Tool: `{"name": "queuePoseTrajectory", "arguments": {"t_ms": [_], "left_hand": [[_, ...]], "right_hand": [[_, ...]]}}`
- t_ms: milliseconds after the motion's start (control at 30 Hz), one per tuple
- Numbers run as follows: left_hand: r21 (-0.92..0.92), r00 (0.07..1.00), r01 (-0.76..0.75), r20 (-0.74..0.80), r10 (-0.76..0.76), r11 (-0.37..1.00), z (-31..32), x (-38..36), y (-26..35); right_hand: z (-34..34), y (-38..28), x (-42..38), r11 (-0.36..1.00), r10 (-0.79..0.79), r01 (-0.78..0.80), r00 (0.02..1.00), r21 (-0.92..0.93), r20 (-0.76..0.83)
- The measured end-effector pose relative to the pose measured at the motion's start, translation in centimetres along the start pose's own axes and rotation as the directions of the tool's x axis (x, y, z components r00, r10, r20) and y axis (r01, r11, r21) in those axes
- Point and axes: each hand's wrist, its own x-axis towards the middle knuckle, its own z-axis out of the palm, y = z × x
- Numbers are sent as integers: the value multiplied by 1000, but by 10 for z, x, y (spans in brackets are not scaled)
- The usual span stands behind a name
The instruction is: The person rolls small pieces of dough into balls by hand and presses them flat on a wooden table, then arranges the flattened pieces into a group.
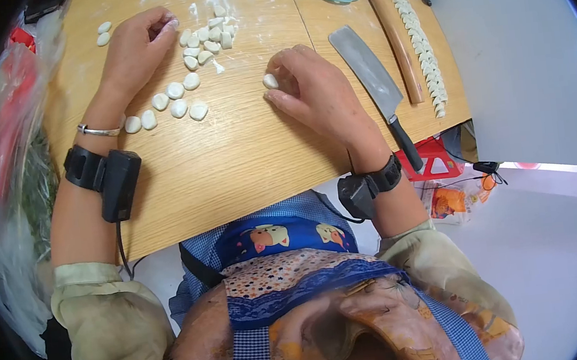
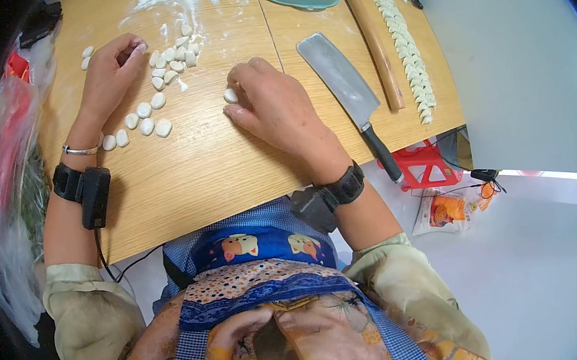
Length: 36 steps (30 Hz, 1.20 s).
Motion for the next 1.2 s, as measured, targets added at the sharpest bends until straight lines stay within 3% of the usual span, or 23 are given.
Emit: {"name": "queuePoseTrajectory", "arguments": {"t_ms": [167, 267, 467, 533, 667, 833, 933, 1067, 1133, 1200], "left_hand": [[26, 1000, -9, 2, 8, 1000, -1, 0, 1], [37, 1000, -20, 6, 19, 999, -1, 0, -1], [42, 1000, -23, -4, 23, 999, -1, 0, 1], [34, 1000, -20, -11, 21, 999, 0, 0, -1], [40, 999, -40, 5, 40, 998, -1, 0, -1], [49, 1000, -20, 9, 19, 999, -1, 0, 0], [34, 999, -53, -11, 53, 998, 0, 0, -3], [48, 999, -12, 31, 11, 999, -1, 0, -3], [48, 999, -1, 32, 0, 999, -1, 0, -2], [51, 999, -49, 12, 48, 997, -1, 0, -3]], "right_hand": [[7, 0, 5, 999, 31, -31, 1000, -34, 2], [10, 5, 4, 1000, -18, 18, 1000, 22, -14], [6, -6, 0, 997, 32, -29, 998, 66, -53], [8, -11, 0, 982, 112, -118, 993, -150, -46], [13, -7, 1, 980, 130, -137, 990, -142, -58], [12, -4, 0, 990, 22, -31, 998, -136, -66], [9, -8, -2, 995, 71, -75, 996, -68, -61], [13, -4, 1, 989, -18, 3, 995, -151, -102], [8, -6, 2, 986, 112, -114, 993, -123, -23], [4, -2, 11, 989, 126, -132, 988, -63, -88]]}}
